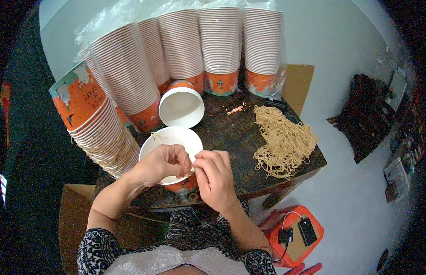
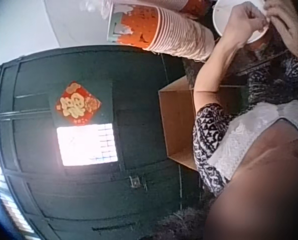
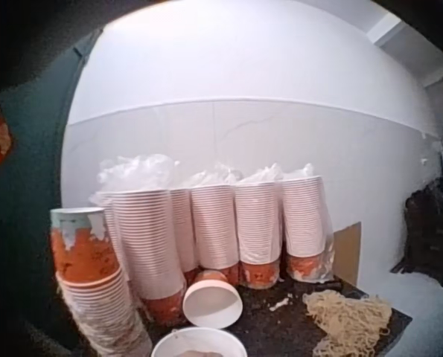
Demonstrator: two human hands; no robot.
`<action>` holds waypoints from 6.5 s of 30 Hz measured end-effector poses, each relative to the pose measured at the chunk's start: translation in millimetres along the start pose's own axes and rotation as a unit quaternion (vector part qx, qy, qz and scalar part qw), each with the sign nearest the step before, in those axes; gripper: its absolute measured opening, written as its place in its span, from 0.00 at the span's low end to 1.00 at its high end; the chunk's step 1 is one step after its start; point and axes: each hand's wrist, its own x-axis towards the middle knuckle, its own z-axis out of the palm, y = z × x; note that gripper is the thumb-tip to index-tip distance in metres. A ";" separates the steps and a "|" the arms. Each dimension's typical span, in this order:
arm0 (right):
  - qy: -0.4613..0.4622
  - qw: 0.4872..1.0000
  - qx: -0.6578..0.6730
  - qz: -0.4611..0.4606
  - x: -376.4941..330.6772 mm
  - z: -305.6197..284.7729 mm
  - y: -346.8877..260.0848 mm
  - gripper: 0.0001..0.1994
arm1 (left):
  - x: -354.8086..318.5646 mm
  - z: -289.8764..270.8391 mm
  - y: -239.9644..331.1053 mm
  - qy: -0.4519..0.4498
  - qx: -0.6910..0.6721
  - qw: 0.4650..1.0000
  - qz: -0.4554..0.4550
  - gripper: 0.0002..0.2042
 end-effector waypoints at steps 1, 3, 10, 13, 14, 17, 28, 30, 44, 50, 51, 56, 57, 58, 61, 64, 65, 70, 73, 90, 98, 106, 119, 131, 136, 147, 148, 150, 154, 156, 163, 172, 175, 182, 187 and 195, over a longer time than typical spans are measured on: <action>0.007 1.000 -0.024 0.003 -0.3 3.4 3.7 0.08 | 0.3 0.4 0.3 0.002 0.007 1.000 0.001 0.06; -0.001 0.999 -0.041 0.003 -0.9 2.4 3.5 0.09 | 0.1 1.6 0.0 0.006 0.019 1.000 0.009 0.06; -0.033 0.998 -0.057 0.014 0.0 2.6 -0.3 0.10 | -8.8 4.3 -19.6 0.082 0.273 0.945 0.162 0.08; -0.039 0.997 -0.059 0.022 1.1 2.8 -2.7 0.10 | -15.7 16.9 -12.4 0.133 0.403 0.870 0.251 0.10; -0.038 0.997 -0.060 0.022 1.5 2.1 -3.7 0.10 | -16.1 20.5 -9.5 0.129 0.417 0.856 0.279 0.11; -0.052 0.996 -0.059 0.037 2.9 0.8 -7.8 0.10 | -16.8 21.5 -13.5 0.142 0.466 0.811 0.324 0.13; -0.005 0.997 0.033 0.076 -1.6 5.7 -7.1 0.07 | -18.4 18.6 -8.4 0.138 0.379 0.878 0.259 0.10; 0.027 0.996 0.030 0.081 -3.1 10.4 -8.7 0.06 | -16.3 15.5 -8.7 0.141 0.356 0.894 0.234 0.09; 0.010 0.991 0.046 0.125 16.4 5.6 5.1 0.08 | -11.5 12.5 -12.4 0.137 0.342 0.901 0.229 0.07; -0.060 0.996 -0.038 0.060 1.9 -4.0 3.7 0.11 | -13.3 13.8 -7.8 0.137 0.340 0.906 0.214 0.07; -0.065 0.995 -0.035 0.060 0.9 -4.2 3.0 0.11 | -12.7 13.1 -9.5 0.137 0.339 0.906 0.213 0.07; -0.036 0.997 -0.025 0.070 0.9 -0.8 -1.1 0.10 | -11.6 12.9 -11.3 0.143 0.332 0.907 0.215 0.07; -0.027 0.997 -0.026 0.061 0.3 0.6 0.3 0.10 | -11.4 13.5 -10.3 0.142 0.332 0.907 0.216 0.07; -0.026 0.997 -0.026 0.061 -0.6 2.5 1.6 0.10 | -11.4 14.3 -9.8 0.142 0.332 0.908 0.212 0.07; -0.013 0.998 -0.019 0.052 -2.4 5.1 2.3 0.08 | -10.9 13.6 -11.2 0.139 0.326 0.913 0.201 0.06; 0.004 0.999 -0.034 0.035 -6.1 4.7 -2.0 0.07 | -8.5 8.0 -16.5 0.122 0.257 0.945 0.162 0.06; 0.011 0.999 -0.044 0.029 -8.3 4.8 -3.4 0.07 | -7.7 6.4 -16.8 0.105 0.192 0.967 0.131 0.06; -0.003 0.997 -0.078 0.014 -25.0 0.9 -10.0 0.05 | -8.6 -3.3 -8.3 0.107 0.143 0.983 0.048 0.05; -0.029 0.998 -0.054 0.026 -32.4 0.5 -10.5 0.06 | -6.8 -2.1 -5.1 0.104 0.139 0.984 0.030 0.05; -0.008 0.964 0.243 0.111 -15.7 18.9 -5.0 0.05 | -30.4 16.9 3.9 0.170 0.336 0.909 0.182 0.05; 0.061 0.992 0.086 0.069 -19.0 21.6 -15.7 0.08 | -37.7 18.0 -2.8 0.151 0.457 0.831 0.280 0.08; 0.074 0.990 0.082 0.091 -24.8 27.5 -18.5 0.09 | -45.3 20.4 -13.2 0.115 0.475 0.805 0.337 0.12; 0.043 0.996 0.029 0.068 -26.6 23.7 -23.5 0.09 | -40.2 19.8 -15.2 0.132 0.430 0.817 0.360 0.09; 0.059 0.996 0.052 0.046 -29.6 26.0 -27.5 0.09 | -37.9 19.5 -16.9 0.139 0.416 0.826 0.353 0.07; 0.063 0.994 0.058 0.063 -28.2 24.9 -27.6 0.08 | -38.1 17.5 -17.7 0.137 0.423 0.825 0.350 0.08; 0.018 0.951 0.236 0.200 -33.0 16.3 -25.4 0.02 | -35.3 14.3 -17.6 0.115 0.479 0.791 0.363 0.12; 0.017 0.951 0.237 0.200 -33.2 16.6 -24.9 0.02 | -36.5 15.4 -15.8 0.116 0.480 0.791 0.363 0.12; 0.020 0.953 0.232 0.195 -33.7 17.3 -24.1 0.02 | -37.8 17.9 -13.6 0.112 0.465 0.801 0.361 0.12; 0.021 0.954 0.226 0.198 -31.9 15.8 -27.8 0.02 | -34.6 18.0 -17.2 0.119 0.460 0.795 0.376 0.10; 0.013 0.967 0.173 0.185 -28.6 13.3 -31.4 0.01 | -32.9 12.3 -23.6 0.110 0.469 0.788 0.383 0.10; 0.062 0.986 0.034 0.152 -35.5 6.6 -10.0 0.03 | -35.3 9.0 -15.1 0.091 0.461 0.804 0.364 0.09; 0.050 0.991 0.030 0.124 -35.2 4.3 -1.5 0.02 | -44.7 -2.7 -6.1 0.068 0.499 0.793 0.342 0.09; 0.082 0.993 0.014 0.084 -31.3 -1.5 2.4 0.02 | -58.5 5.0 6.1 0.117 0.578 0.751 0.296 0.14; 0.077 0.995 0.034 -0.051 -3.5 -5.5 -5.7 0.06 | -85.1 1.1 -1.4 0.103 0.654 0.712 0.234 0.16; 0.167 0.985 0.004 -0.036 0.2 -14.6 -7.2 0.11 | -110.5 -5.2 -20.1 0.212 0.582 0.749 0.236 0.14; 0.275 0.923 0.180 0.201 -32.6 -9.2 54.9 0.07 | -193.7 3.7 -50.3 0.480 0.079 0.824 0.289 0.05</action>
